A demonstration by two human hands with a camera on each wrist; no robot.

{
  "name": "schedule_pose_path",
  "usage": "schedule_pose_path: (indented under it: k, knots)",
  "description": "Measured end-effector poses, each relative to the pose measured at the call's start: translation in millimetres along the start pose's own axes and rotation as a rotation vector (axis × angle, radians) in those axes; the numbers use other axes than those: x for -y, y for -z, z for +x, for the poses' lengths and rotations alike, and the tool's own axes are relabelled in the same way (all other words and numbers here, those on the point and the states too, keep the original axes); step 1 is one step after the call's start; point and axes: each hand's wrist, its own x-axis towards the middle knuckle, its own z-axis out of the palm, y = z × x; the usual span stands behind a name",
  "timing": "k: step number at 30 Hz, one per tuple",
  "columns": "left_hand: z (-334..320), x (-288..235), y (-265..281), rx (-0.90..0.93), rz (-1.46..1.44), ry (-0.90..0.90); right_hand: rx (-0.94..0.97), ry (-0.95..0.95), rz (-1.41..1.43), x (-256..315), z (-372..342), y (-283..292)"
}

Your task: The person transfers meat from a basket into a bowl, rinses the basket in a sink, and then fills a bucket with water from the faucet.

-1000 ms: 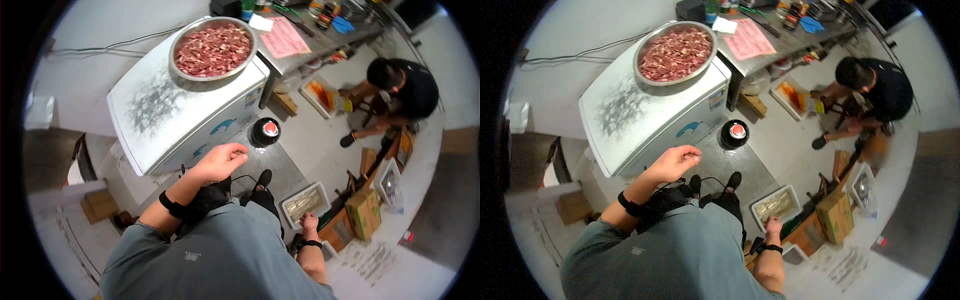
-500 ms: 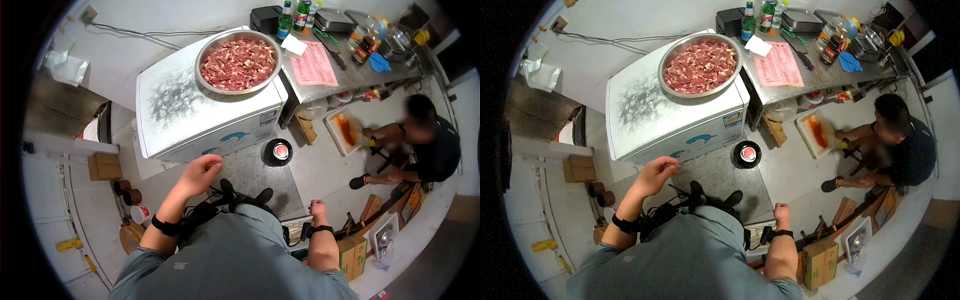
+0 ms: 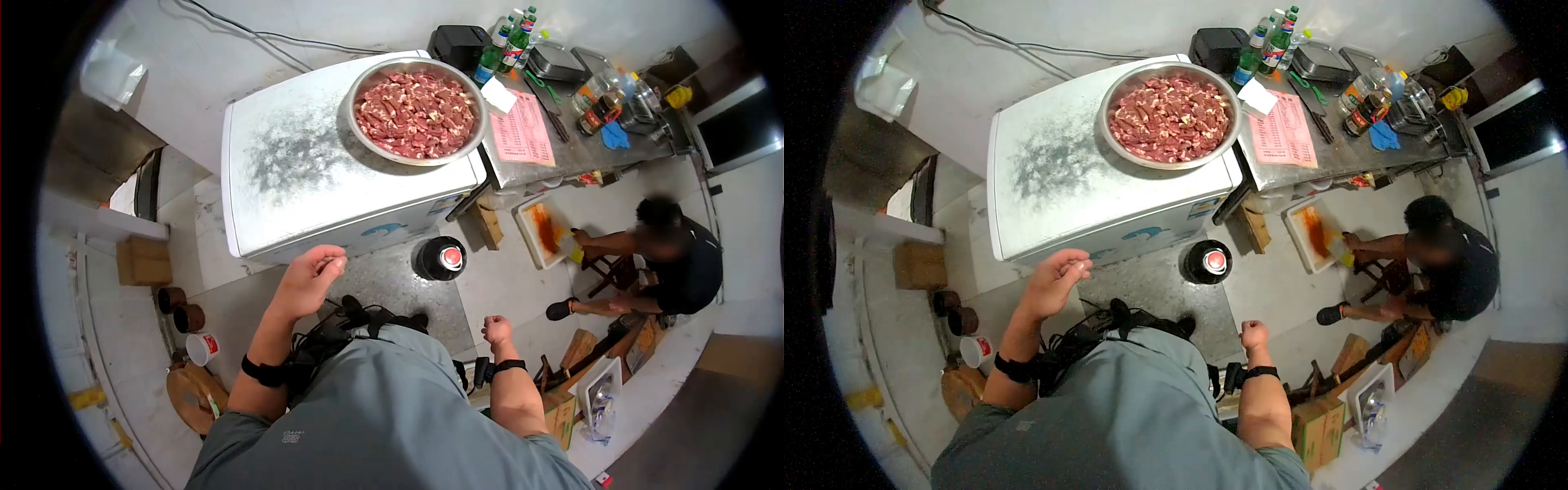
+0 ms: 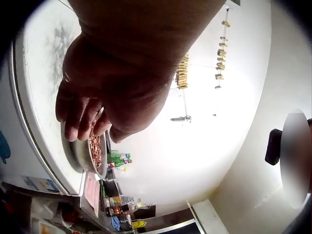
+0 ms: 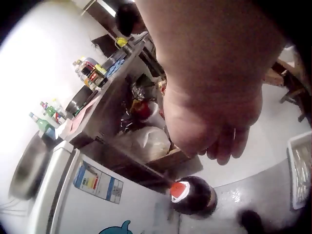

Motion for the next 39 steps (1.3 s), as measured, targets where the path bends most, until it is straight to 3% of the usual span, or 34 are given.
schedule_pose_path:
  k: [6,8,12,19,22,27,31,35,39]
  knots:
    - [11,17,48,0.059,0.019,0.038,-0.037,-0.098,0.061,-8,-43,-23]
    - [15,24,58,0.024,-0.011,0.005,-0.099,-0.013,-0.090,-7,-49,-34]
    - [20,19,73,0.036,0.055,0.000,-0.071,0.003,-0.120,6,-51,-41]
    - [21,6,78,0.006,0.059,0.053,-0.064,0.028,-0.229,59,-22,-52]
    - [22,2,77,-0.023,0.071,0.050,-0.007,0.135,-0.182,71,8,-62]
    - [23,-3,73,-0.083,0.015,-0.016,0.031,0.257,-0.197,131,29,-73]
    - [25,-8,64,-0.118,0.013,0.014,-0.051,0.657,-0.192,200,62,-71]
    - [26,-6,54,-0.130,-0.021,0.017,0.043,0.677,0.047,330,-8,-57]
    - [24,-8,50,-0.156,-0.003,-0.004,0.030,0.792,0.016,394,-19,-54]
